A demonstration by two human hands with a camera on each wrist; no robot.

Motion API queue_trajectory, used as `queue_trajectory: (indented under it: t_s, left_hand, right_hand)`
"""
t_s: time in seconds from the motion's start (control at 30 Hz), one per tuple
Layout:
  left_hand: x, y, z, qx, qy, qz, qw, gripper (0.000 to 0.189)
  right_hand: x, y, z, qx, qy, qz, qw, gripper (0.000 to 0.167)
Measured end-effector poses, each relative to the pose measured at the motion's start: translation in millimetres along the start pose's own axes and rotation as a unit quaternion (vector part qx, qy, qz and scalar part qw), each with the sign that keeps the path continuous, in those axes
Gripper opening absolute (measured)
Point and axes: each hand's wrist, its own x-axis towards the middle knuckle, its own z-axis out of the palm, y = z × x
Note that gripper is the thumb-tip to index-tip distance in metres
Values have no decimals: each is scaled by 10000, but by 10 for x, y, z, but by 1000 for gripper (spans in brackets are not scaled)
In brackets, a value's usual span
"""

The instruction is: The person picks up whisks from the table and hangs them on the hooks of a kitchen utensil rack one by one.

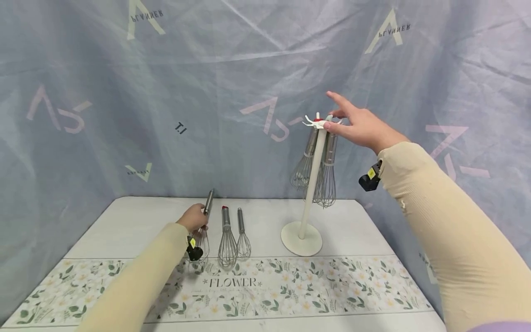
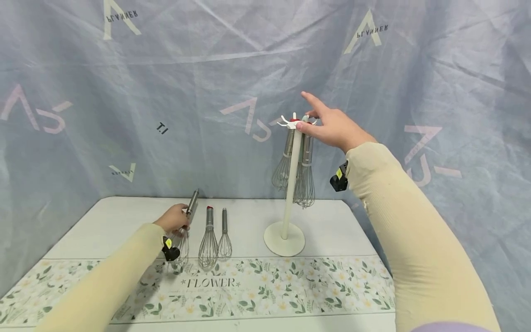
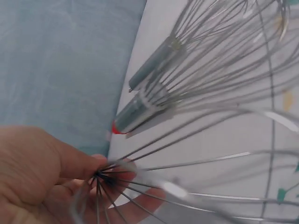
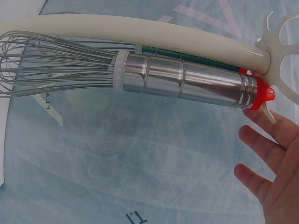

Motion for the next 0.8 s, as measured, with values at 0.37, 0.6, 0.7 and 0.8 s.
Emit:
queue_trajectory:
  t_s: [0.37,0.6,0.7,0.8]
  left_hand:
    - [-78,290,-116,-105,474,709,9963,63]
    - [-161,656,-114,-290,506,1272,9902,68]
    - [-221,808,-111,-197,558,1431,9879,68]
    - [-281,946,-99,-185,608,1567,9856,69]
  right_hand:
    - [-19,24,33,43,46,-8,10000,81]
    - [-24,31,26,-59,74,23,10000,82]
    - [-28,27,29,-60,107,4,9999,82]
    - [-29,21,32,-59,120,-7,9999,81]
